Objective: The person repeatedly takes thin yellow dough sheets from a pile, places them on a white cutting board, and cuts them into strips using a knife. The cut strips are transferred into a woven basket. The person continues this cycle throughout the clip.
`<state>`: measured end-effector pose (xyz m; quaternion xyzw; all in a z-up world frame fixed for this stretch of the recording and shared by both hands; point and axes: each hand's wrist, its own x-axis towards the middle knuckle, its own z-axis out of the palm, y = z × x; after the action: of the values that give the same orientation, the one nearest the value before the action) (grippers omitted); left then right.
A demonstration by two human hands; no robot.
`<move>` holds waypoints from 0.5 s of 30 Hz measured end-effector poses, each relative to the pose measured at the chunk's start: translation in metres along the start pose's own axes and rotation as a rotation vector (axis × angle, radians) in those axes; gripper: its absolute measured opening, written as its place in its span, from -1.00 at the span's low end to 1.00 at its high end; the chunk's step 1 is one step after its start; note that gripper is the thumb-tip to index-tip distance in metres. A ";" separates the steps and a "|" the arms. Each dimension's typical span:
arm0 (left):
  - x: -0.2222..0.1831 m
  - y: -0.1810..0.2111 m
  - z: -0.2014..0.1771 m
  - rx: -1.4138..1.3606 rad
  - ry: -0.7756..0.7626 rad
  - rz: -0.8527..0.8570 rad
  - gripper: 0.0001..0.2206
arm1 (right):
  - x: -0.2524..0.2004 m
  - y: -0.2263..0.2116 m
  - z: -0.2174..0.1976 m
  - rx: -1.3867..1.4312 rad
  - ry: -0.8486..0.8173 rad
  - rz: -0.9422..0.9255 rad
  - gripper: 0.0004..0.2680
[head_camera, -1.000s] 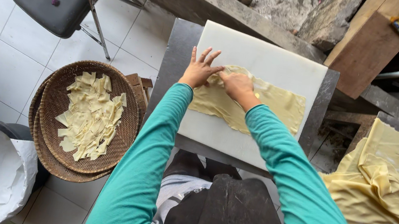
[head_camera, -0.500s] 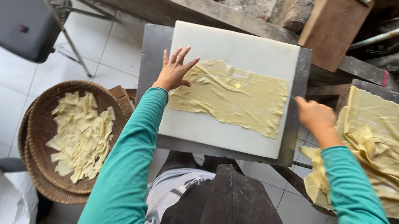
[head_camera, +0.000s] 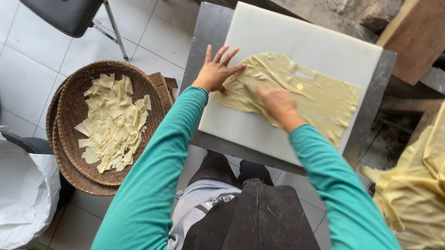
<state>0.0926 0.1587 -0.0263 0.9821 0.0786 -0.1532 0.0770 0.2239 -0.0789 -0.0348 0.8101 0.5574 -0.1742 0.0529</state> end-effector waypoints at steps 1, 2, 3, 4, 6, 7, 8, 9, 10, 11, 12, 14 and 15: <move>0.004 0.001 -0.001 0.010 -0.011 -0.006 0.14 | -0.026 0.029 0.003 0.012 -0.021 0.048 -0.70; 0.006 0.002 -0.003 0.019 -0.021 -0.013 0.14 | -0.059 0.056 0.004 -0.034 -0.066 0.086 -0.62; 0.009 0.003 -0.005 0.017 -0.026 -0.016 0.14 | -0.097 0.083 0.004 -0.048 -0.036 0.166 -0.63; 0.011 0.004 -0.007 0.015 -0.031 -0.019 0.15 | -0.138 0.110 0.001 -0.064 -0.094 0.252 -0.71; 0.009 0.004 -0.008 0.016 -0.048 -0.025 0.15 | -0.216 0.154 -0.008 -0.102 -0.178 0.415 -0.65; 0.009 0.003 -0.009 0.019 -0.056 -0.026 0.16 | -0.248 0.170 -0.012 -0.128 -0.210 0.465 -0.66; 0.008 0.002 -0.009 0.022 -0.064 -0.028 0.16 | -0.268 0.182 -0.017 -0.168 -0.284 0.513 -0.70; 0.004 0.002 -0.008 0.021 -0.045 -0.005 0.16 | -0.281 0.182 -0.018 -0.206 -0.362 0.554 -0.73; -0.001 0.001 -0.007 0.020 -0.025 0.017 0.17 | -0.284 0.175 -0.018 -0.171 -0.305 0.559 -0.72; 0.001 -0.002 -0.009 0.020 0.005 0.037 0.18 | -0.271 0.166 -0.021 -0.144 -0.238 0.565 -0.72; 0.002 -0.005 -0.011 -0.005 0.013 0.041 0.20 | -0.254 0.149 -0.023 -0.116 -0.171 0.569 -0.71; -0.008 -0.007 -0.008 -0.058 0.017 0.037 0.24 | -0.196 0.093 -0.021 0.063 -0.029 0.451 -0.74; -0.014 -0.009 -0.005 -0.049 0.021 0.043 0.24 | -0.159 0.058 -0.020 0.099 0.148 0.266 -0.78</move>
<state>0.0796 0.1666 -0.0181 0.9829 0.0618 -0.1394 0.1033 0.2315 -0.2357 0.0317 0.8890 0.4382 -0.1327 -0.0057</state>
